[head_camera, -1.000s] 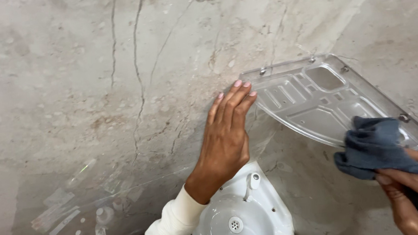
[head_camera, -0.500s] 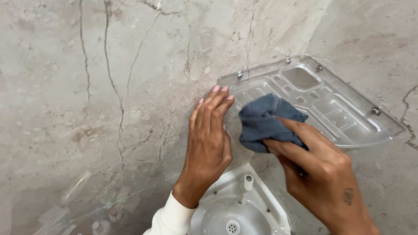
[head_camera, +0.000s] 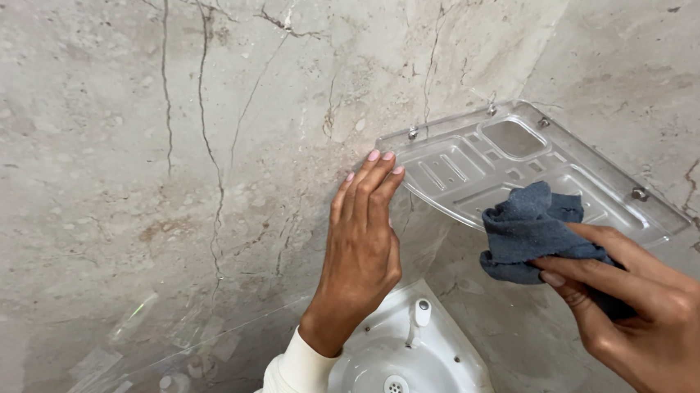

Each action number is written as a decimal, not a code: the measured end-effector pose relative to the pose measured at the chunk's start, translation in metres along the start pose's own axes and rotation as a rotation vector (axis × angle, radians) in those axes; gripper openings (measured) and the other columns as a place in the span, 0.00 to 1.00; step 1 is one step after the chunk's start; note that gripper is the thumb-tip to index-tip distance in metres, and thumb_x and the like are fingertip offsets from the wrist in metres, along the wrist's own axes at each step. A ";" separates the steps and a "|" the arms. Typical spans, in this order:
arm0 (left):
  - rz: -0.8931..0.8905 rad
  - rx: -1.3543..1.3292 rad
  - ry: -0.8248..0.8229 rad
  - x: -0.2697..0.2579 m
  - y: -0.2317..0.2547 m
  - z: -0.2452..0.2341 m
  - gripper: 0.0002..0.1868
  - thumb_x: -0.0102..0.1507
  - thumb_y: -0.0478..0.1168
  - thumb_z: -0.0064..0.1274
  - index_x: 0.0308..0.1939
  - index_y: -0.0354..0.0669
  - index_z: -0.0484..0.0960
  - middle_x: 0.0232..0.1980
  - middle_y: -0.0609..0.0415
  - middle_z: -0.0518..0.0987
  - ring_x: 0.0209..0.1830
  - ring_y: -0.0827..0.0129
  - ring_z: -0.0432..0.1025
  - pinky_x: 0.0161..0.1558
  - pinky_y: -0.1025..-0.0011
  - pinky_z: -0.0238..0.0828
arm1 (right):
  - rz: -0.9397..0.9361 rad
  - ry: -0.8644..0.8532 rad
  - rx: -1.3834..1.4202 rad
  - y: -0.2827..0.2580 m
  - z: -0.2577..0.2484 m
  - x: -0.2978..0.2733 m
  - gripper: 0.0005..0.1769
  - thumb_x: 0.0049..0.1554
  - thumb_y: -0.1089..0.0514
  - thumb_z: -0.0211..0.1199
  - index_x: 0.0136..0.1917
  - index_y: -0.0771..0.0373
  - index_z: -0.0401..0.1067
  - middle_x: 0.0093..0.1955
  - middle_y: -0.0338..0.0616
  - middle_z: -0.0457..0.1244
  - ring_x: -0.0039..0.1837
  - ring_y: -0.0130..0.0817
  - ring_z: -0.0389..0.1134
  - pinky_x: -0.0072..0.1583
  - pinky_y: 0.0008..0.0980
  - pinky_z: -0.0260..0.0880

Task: The person wipes a white corner sink and the adjacent wall and clear plastic shelf with a dark cloth. The person repeatedly rubs the sink basin, rim, and surrounding tiled wall, then moves to the shelf above, continuing to wipe surfaces.

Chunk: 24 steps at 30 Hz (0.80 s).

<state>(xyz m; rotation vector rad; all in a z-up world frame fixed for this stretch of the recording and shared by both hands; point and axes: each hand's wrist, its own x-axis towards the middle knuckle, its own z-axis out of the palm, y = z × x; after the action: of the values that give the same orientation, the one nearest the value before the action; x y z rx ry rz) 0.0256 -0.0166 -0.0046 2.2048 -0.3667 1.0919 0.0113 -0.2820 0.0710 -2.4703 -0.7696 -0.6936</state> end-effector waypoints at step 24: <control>0.049 0.016 0.104 0.002 -0.011 0.018 0.35 0.59 0.20 0.42 0.71 0.39 0.64 0.75 0.45 0.65 0.82 0.55 0.55 0.80 0.52 0.49 | -0.136 0.120 -0.015 -0.024 0.002 0.010 0.17 0.47 0.71 0.65 0.51 0.64 0.80 0.59 0.54 0.69 0.59 0.45 0.74 0.57 0.37 0.75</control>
<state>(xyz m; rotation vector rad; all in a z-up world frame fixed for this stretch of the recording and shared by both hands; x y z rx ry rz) 0.0435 -0.0199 -0.0161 2.1532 -0.3691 1.2340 0.0042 -0.2592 0.0813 -2.3811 -0.8944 -0.8908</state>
